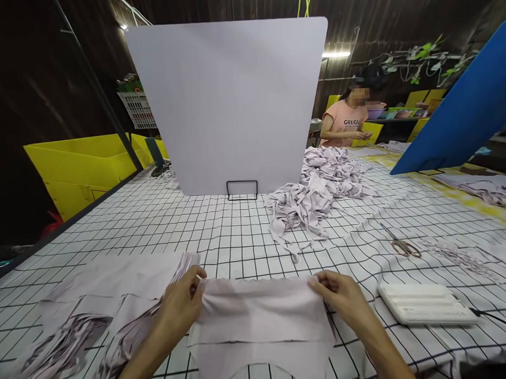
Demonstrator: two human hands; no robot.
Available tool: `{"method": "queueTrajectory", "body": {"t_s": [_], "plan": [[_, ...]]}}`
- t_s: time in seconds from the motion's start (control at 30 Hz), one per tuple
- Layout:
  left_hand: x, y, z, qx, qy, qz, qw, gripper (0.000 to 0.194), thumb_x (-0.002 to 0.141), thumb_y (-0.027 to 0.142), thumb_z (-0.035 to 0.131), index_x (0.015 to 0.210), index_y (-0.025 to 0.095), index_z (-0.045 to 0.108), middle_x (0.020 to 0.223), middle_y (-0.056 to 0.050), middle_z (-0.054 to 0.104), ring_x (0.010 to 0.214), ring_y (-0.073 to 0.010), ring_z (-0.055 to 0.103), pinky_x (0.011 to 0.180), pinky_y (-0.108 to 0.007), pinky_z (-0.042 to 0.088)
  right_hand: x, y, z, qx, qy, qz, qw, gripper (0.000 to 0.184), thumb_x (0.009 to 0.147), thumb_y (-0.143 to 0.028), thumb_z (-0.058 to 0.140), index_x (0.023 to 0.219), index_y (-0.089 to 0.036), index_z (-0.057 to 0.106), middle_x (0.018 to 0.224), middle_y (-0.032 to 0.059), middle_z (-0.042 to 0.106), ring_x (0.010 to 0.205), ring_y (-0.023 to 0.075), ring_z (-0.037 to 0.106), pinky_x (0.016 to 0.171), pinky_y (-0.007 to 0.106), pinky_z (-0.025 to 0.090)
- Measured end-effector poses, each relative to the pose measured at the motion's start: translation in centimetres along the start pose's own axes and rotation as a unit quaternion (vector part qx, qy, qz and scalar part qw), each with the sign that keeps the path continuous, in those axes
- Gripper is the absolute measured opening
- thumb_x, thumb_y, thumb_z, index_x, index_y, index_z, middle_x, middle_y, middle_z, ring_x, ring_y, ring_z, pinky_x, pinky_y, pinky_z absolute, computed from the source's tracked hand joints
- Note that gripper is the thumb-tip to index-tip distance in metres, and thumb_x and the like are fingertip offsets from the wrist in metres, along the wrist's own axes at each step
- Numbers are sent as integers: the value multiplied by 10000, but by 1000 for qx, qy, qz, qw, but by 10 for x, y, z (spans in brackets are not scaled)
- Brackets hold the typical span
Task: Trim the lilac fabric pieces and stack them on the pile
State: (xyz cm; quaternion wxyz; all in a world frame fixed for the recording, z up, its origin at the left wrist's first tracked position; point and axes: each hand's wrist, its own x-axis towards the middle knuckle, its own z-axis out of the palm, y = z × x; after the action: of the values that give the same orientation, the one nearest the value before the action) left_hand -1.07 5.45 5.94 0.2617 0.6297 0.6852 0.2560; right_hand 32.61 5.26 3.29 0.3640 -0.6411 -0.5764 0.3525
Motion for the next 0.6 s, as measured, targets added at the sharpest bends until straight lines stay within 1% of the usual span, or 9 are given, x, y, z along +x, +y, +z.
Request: {"method": "queueTrajectory", "body": {"t_s": [0.07,0.13,0.23,0.3,0.37,0.43,0.5,0.57,0.6], "plan": [[19,-1,12,74,-9,-5,997,265,877,88,399,1039,194,580,679,-18,641,649,-214,600,579,-276,379,28,1,11,-48,-2,-28,998,372,760,-559,671,679,-203,736,637,42,684,637,223,622,584,308,486],[33,-2,18,113,-17,-9,993,328,859,31,394,1098,175,569,721,-48,671,672,-227,621,574,-280,366,50,2,19,-71,5,-39,997,321,751,-512,662,693,-213,763,566,12,618,581,203,565,569,313,450],[47,0,23,140,-23,-8,990,327,875,13,385,1092,174,570,765,-74,697,688,-231,644,583,-283,380,71,2,22,-80,21,-37,996,317,736,-445,633,836,-208,818,528,-17,546,534,190,516,562,323,437],[53,3,25,160,-26,5,987,343,878,-8,369,1085,166,580,818,-92,714,740,-234,664,621,-291,418,79,0,21,-85,40,-33,995,364,730,-413,617,934,-192,822,540,-18,550,539,195,525,583,337,458],[56,7,29,205,-12,36,978,381,868,-25,381,1145,137,588,971,-137,727,882,-260,678,713,-327,473,78,-3,19,-86,64,-28,994,397,724,-393,624,1002,-181,810,617,10,627,593,212,579,639,355,498],[54,11,37,260,20,75,963,418,866,-22,403,1218,115,584,1184,-185,681,1052,-307,646,826,-401,506,66,-5,17,-87,90,-23,992,425,742,-409,624,1060,-182,792,757,55,712,687,236,643,701,369,534],[50,18,50,279,31,136,950,427,883,-6,405,1239,134,594,1318,-181,622,1182,-334,591,929,-475,508,38,-3,13,-79,121,-18,989,456,791,-470,610,1124,-203,769,899,84,754,797,259,686,747,372,559],[44,27,67,244,-6,232,942,422,915,21,400,1262,160,595,1374,-151,597,1271,-313,549,1043,-496,481,-3,6,9,-46,156,-2,987,472,830,-557,606,1145,-240,759,971,83,770,877,273,706,771,356,577],[41,33,77,215,-34,286,933,413,933,44,412,1286,169,585,1397,-140,586,1310,-296,526,1098,-489,456,-27,13,8,-15,177,19,984,451,833,-587,626,1106,-257,769,984,76,773,889,270,712,769,330,583]]}}
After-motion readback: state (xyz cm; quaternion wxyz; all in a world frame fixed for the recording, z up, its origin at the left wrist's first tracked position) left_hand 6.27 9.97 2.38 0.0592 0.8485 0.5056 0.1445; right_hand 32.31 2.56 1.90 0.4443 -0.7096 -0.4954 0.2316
